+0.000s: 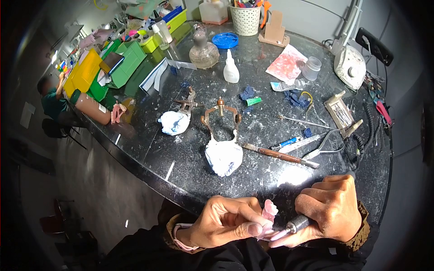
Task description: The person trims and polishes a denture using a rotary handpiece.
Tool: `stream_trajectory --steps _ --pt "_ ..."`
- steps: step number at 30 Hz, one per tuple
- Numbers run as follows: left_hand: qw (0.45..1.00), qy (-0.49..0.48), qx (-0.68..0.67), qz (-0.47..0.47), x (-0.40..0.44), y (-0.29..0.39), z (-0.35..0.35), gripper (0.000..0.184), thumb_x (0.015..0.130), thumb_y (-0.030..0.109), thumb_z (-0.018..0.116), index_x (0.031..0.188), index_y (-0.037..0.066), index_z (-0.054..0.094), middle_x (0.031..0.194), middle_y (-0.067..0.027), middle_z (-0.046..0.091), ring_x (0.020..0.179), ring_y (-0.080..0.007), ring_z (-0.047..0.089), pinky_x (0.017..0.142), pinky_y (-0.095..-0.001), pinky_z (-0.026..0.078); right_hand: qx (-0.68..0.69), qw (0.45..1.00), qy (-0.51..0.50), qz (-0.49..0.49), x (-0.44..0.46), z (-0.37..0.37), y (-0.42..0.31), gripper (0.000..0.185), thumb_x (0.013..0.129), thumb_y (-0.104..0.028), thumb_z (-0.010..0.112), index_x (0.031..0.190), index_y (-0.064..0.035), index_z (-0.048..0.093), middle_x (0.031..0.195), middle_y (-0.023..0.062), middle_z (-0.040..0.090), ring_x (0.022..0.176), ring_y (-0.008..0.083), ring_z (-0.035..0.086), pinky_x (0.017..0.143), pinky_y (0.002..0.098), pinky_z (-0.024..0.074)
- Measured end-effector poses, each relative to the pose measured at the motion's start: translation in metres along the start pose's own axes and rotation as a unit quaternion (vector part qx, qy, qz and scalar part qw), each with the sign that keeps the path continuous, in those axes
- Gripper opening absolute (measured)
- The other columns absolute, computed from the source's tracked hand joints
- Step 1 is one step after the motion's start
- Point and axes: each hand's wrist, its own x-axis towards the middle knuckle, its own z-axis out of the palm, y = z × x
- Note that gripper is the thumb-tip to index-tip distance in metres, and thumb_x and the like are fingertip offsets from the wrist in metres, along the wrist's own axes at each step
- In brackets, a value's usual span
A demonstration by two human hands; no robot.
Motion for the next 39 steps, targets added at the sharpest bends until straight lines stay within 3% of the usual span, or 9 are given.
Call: stream_trajectory --steps 5,9,12,16,23,26,29,32,39 --pt "0.997 0.040 0.034 0.052 -0.001 -0.005 -0.004 0.013 0.079 -0.004 0.061 0.092 -0.006 0.063 0.095 -0.0175 0.061 0.091 -0.0188 0.061 0.082 -0.0288 0.051 -0.051 0.997 0.051 0.035 0.001 0.009 -0.009 0.060 0.048 -0.061 0.074 0.048 -0.0116 0.039 0.040 -0.0011 0.040 0.032 0.0146 0.042 0.035 0.0256 0.0307" --pt "0.980 0.054 0.151 0.119 0.003 -0.003 -0.001 0.016 0.079 -0.007 0.060 0.094 -0.006 0.063 0.091 -0.0168 0.062 0.087 -0.0190 0.062 0.074 -0.0255 0.052 -0.114 0.991 0.056 0.052 -0.001 0.015 -0.014 0.059 0.050 -0.058 0.074 0.050 -0.0101 0.039 0.042 -0.0004 0.040 0.034 0.0157 0.043 0.036 0.0260 0.0311" --pt "0.967 0.072 0.217 0.111 0.001 0.003 0.003 0.018 0.079 -0.008 0.059 0.097 -0.006 0.063 0.089 -0.0168 0.062 0.082 -0.0180 0.062 0.072 -0.0249 0.051 -0.134 0.987 0.056 0.077 -0.003 0.014 -0.018 0.059 0.051 -0.058 0.073 0.051 -0.0092 0.040 0.042 0.0000 0.039 0.035 0.0162 0.044 0.037 0.0263 0.0314" --pt "0.955 0.077 0.238 0.158 0.002 0.000 0.000 0.018 0.076 -0.006 0.063 0.095 -0.007 0.064 0.087 -0.0153 0.063 0.078 -0.0152 0.062 0.067 -0.0241 0.050 -0.136 0.984 0.066 0.099 -0.002 0.020 -0.021 0.058 0.052 -0.056 0.073 0.052 -0.0087 0.039 0.043 0.0004 0.039 0.035 0.0163 0.045 0.037 0.0271 0.0319" --pt "0.950 0.088 0.274 0.121 -0.002 -0.001 -0.002 0.020 0.074 -0.005 0.065 0.093 -0.005 0.065 0.081 -0.0139 0.063 0.073 -0.0153 0.061 0.075 -0.0292 0.050 -0.163 0.984 0.040 0.051 0.001 0.017 -0.019 0.059 0.053 -0.057 0.073 0.051 -0.0099 0.038 0.043 0.0000 0.038 0.036 0.0156 0.044 0.037 0.0269 0.0311" --pt "0.934 0.087 0.291 0.186 0.004 0.000 0.002 0.020 0.072 -0.007 0.065 0.092 -0.005 0.066 0.078 -0.0133 0.064 0.072 -0.0165 0.062 0.079 -0.0327 0.049 -0.172 0.981 0.060 0.068 0.000 0.021 -0.018 0.060 0.052 -0.060 0.072 0.052 -0.0104 0.037 0.045 -0.0001 0.038 0.037 0.0150 0.044 0.038 0.0266 0.0299" --pt "0.933 0.119 0.300 0.157 0.004 0.001 0.004 0.014 0.068 -0.005 0.069 0.081 -0.006 0.067 0.073 -0.0155 0.063 0.066 -0.0166 0.061 0.076 -0.0320 0.049 -0.179 0.981 0.054 0.056 0.000 0.022 -0.016 0.060 0.052 -0.060 0.071 0.052 -0.0103 0.038 0.046 -0.0003 0.038 0.037 0.0143 0.043 0.038 0.0262 0.0295" --pt "0.931 0.099 0.305 0.176 0.003 -0.001 0.001 0.020 0.070 -0.008 0.065 0.090 -0.005 0.066 0.077 -0.0133 0.064 0.076 -0.0189 0.063 0.083 -0.0346 0.048 -0.191 0.980 0.038 0.034 0.001 0.020 -0.016 0.060 0.051 -0.061 0.071 0.054 -0.0101 0.038 0.046 -0.0006 0.038 0.037 0.0141 0.043 0.039 0.0264 0.0291" --pt "0.942 0.083 0.280 0.163 0.001 0.000 0.001 0.020 0.072 -0.006 0.065 0.092 -0.005 0.066 0.079 -0.0129 0.063 0.080 -0.0193 0.061 0.079 -0.0321 0.049 -0.190 0.978 0.079 0.031 0.002 0.022 -0.013 0.061 0.054 -0.059 0.072 0.050 -0.0114 0.034 0.045 -0.0017 0.034 0.037 0.0129 0.039 0.041 0.0258 0.0267"
